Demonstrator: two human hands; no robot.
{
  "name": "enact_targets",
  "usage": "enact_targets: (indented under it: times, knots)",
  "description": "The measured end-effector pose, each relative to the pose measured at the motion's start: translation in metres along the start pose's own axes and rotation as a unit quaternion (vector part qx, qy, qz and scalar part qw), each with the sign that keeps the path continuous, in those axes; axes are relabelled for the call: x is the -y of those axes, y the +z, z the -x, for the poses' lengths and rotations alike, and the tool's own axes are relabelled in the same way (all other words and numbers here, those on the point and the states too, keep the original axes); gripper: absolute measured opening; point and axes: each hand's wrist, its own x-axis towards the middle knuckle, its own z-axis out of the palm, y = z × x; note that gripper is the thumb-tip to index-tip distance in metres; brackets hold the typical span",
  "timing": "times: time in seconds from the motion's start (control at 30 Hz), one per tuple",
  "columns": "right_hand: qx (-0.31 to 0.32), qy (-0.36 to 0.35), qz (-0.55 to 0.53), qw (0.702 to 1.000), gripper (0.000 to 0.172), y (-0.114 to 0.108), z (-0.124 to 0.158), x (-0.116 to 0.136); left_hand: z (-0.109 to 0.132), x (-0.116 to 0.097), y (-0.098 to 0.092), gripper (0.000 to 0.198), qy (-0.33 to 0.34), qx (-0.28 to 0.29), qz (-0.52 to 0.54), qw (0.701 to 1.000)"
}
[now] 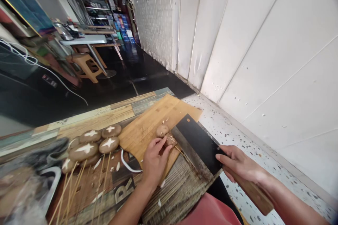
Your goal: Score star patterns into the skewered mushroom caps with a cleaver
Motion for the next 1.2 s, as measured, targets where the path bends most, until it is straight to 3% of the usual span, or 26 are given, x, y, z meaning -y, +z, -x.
enact_targets:
  times: [0.27, 0.6, 0.83, 1.03, 1.2]
  knots:
    - [0.032, 0.003, -0.067, 0.997, 0.026, -0.013, -0.01, -0.022, 0.001, 0.002, 0.0, 0.034, 0.002, -0.001, -0.011, 1.0]
    - [0.069, 0.002, -0.073, 0.995, 0.025, -0.022, -0.033, -0.019, -0.001, 0.0, -0.002, 0.034, -0.019, 0.016, 0.006, 1.0]
    - [0.071, 0.033, -0.102, 0.992, 0.032, -0.03, -0.031, -0.023, 0.0, 0.0, -0.001, 0.034, -0.029, 0.022, -0.008, 0.999]
    - [0.077, 0.041, -0.147, 0.985, 0.035, -0.019, -0.037, -0.026, -0.001, 0.0, -0.002, 0.03, -0.02, 0.026, -0.001, 0.999]
    - [0.029, 0.044, -0.183, 0.982, 0.034, -0.021, -0.03, -0.029, -0.002, -0.001, -0.003, 0.033, -0.05, -0.008, -0.005, 0.999]
